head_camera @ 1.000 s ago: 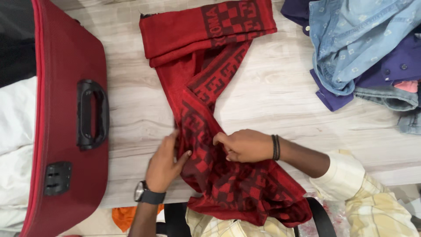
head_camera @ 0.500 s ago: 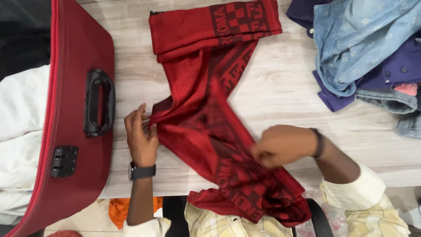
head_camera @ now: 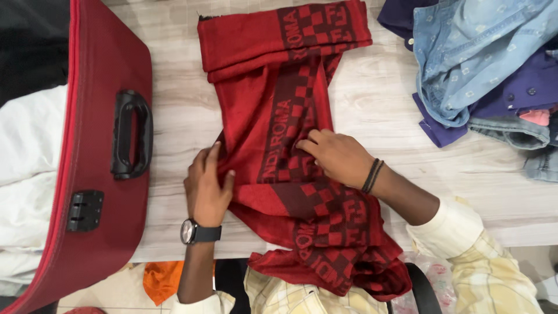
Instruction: The person buttons a white shirt, folds it, and places it into a suitcase before repeating the process with a red patterned scarf.
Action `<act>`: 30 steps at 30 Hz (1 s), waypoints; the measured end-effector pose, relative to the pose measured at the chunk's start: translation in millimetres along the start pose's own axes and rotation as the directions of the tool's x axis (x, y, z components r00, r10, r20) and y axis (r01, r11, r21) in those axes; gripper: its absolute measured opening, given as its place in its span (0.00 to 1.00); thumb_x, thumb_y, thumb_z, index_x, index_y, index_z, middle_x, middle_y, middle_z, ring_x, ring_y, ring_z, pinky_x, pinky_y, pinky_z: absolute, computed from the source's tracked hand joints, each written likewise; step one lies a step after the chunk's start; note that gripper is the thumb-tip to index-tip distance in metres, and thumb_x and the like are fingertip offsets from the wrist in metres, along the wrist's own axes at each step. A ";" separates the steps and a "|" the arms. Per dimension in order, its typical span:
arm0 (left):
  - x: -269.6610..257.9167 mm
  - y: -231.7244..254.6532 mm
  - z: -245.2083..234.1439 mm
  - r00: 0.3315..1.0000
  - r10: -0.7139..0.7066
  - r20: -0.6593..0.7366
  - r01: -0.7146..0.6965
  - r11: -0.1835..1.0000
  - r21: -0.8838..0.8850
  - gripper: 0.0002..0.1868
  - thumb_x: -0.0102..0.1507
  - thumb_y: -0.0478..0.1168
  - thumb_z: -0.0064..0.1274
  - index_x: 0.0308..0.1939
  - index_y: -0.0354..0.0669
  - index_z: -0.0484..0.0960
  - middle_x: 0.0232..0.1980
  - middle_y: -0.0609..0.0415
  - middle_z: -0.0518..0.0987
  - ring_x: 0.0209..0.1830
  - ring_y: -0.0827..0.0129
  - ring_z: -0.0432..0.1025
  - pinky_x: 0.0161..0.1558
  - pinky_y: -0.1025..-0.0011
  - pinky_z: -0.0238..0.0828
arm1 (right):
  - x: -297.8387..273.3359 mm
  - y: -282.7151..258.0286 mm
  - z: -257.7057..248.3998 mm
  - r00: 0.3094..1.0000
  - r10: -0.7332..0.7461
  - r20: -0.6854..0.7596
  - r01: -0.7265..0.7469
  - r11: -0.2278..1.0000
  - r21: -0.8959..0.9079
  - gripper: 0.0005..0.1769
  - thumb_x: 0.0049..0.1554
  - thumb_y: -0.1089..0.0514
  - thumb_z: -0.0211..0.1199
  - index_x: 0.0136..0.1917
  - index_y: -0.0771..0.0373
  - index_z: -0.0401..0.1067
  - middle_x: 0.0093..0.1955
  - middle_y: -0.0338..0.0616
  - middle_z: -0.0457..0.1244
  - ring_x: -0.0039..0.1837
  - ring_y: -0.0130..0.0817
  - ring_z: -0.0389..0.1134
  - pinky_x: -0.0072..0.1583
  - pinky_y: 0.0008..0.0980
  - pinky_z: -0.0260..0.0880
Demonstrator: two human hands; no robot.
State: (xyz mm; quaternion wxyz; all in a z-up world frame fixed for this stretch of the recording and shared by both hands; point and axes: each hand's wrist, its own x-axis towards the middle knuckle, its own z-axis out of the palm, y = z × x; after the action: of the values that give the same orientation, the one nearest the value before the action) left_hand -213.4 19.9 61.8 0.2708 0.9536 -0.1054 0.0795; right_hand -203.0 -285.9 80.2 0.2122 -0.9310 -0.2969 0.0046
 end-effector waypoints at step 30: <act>190.9 -94.5 91.4 0.957 0.200 0.211 -0.257 0.922 0.289 0.38 0.70 0.64 0.45 0.81 0.57 0.57 0.85 0.52 0.49 0.85 0.57 0.41 0.76 0.39 0.34 | 34.7 195.5 23.4 0.630 0.573 -0.524 -0.672 0.740 0.001 0.28 0.61 0.45 0.73 0.60 0.68 0.68 0.57 0.62 0.64 0.53 0.60 0.69 0.49 0.54 0.69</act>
State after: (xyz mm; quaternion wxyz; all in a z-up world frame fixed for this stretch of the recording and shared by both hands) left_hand 2.6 19.5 -22.4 0.0941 0.9687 -0.2261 0.0410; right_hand -69.8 -400.9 -14.8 0.1736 -0.9605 0.1100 -0.1877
